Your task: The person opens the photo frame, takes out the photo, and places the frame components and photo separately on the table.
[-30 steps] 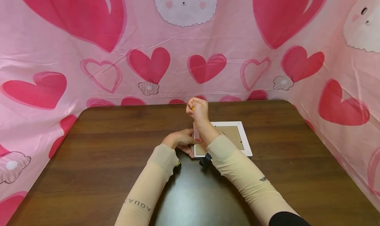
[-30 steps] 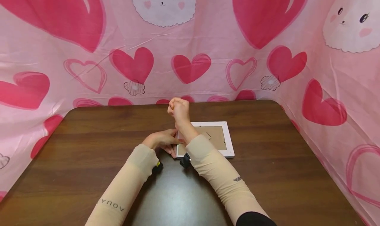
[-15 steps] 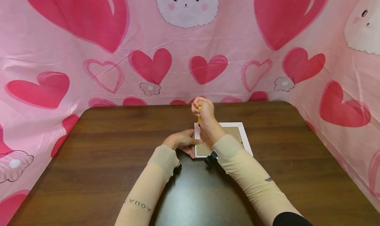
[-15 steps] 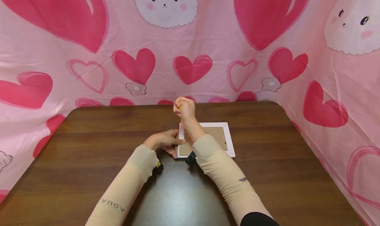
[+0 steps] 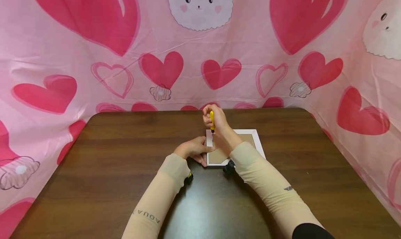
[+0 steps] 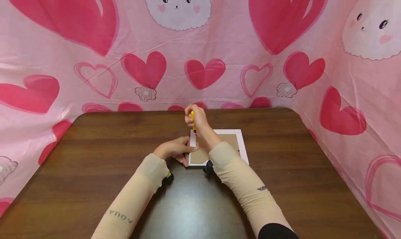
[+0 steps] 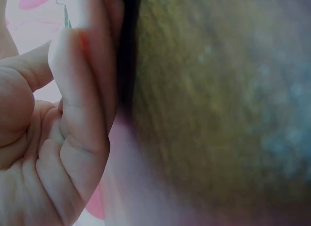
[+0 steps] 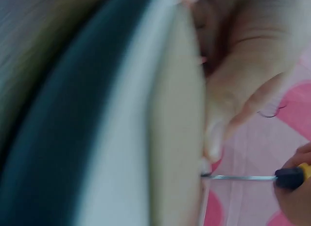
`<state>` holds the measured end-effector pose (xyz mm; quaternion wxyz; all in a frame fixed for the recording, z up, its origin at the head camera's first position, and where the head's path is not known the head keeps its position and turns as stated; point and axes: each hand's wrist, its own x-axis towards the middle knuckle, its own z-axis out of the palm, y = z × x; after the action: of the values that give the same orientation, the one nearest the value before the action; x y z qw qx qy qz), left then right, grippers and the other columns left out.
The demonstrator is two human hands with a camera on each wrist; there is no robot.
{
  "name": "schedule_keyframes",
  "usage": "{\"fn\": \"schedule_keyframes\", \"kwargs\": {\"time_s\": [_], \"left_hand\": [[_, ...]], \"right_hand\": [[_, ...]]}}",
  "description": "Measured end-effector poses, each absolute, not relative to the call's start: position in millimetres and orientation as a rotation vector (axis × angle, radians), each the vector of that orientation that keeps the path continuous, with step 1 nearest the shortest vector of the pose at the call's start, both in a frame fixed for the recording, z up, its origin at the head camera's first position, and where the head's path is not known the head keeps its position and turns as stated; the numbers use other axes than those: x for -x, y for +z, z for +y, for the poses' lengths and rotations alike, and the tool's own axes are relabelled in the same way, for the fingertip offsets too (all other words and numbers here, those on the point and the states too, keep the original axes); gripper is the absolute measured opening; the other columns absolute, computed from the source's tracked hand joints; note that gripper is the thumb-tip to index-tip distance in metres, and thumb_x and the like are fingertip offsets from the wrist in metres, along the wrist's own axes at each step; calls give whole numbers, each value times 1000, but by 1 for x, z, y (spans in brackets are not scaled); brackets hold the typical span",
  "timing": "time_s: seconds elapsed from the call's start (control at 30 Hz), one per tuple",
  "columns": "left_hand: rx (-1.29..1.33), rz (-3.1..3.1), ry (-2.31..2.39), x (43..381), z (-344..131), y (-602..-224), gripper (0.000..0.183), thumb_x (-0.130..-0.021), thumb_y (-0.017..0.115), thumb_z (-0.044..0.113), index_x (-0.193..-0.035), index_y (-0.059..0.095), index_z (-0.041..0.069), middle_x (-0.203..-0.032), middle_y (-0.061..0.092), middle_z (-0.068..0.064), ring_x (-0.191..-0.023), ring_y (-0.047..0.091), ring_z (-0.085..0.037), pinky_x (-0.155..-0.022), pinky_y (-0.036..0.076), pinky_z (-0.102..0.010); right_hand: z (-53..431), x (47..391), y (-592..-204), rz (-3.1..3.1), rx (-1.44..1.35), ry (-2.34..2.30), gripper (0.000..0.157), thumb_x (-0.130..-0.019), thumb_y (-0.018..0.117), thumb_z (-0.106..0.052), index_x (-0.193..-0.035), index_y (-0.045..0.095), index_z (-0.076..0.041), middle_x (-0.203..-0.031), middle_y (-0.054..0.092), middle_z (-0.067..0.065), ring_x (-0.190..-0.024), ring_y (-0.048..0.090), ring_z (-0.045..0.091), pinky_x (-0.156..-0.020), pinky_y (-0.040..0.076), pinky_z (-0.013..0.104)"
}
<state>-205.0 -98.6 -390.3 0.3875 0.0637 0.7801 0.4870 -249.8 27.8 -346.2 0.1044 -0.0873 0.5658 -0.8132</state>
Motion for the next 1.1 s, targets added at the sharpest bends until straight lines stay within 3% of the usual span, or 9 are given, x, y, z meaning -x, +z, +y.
{"fn": "schedule_keyframes", "kwargs": {"time_s": [0.23,0.4,0.6,0.8,0.87,1.1], "left_hand": [[-169,2019,1229,204,-96,-389,28,-102,57,26,-106,44,2,-56,65,-10,-43,64,-13,-43,49,-21],[-178,2113,1218,198,-97,-387,31,-100,61,28,-95,44,2,-57,65,-10,-43,63,-13,-45,50,-23],[-122,2406,1189,184,-99,-374,29,-96,67,26,-84,49,6,-62,63,-10,-48,66,-18,-56,55,-28],[-245,2769,964,160,-95,-354,25,-92,71,29,-83,56,12,-72,59,-3,-65,59,-19,-59,42,-29],[-304,2825,912,152,-90,-350,22,-91,73,28,-84,58,14,-72,59,0,-65,54,-18,-57,41,-30],[-509,2889,859,133,-59,-350,7,-90,72,17,-93,67,15,-77,67,6,-67,59,-14,-57,47,-29]], "right_hand": [[44,256,-343,1592,378,-2427,48,-105,24,-26,-63,42,-11,-49,34,-8,-41,24,4,-40,20,14],[63,265,-329,1686,360,-2452,50,-106,33,-31,-61,42,-11,-48,34,-6,-41,25,4,-39,20,15],[94,275,-315,2006,397,-2279,42,-102,52,-25,-62,47,-12,-49,37,-7,-44,27,4,-43,18,17],[120,284,-310,2432,411,-1850,25,-95,64,-18,-77,49,-9,-44,35,-10,-41,30,3,-43,24,19],[127,286,-311,2574,431,-1650,22,-94,66,-17,-80,51,-8,-48,39,-10,-43,33,3,-44,27,19],[147,291,-325,2898,667,-953,20,-89,69,-16,-77,57,-7,-66,47,-2,-61,41,12,-57,34,27]]}}
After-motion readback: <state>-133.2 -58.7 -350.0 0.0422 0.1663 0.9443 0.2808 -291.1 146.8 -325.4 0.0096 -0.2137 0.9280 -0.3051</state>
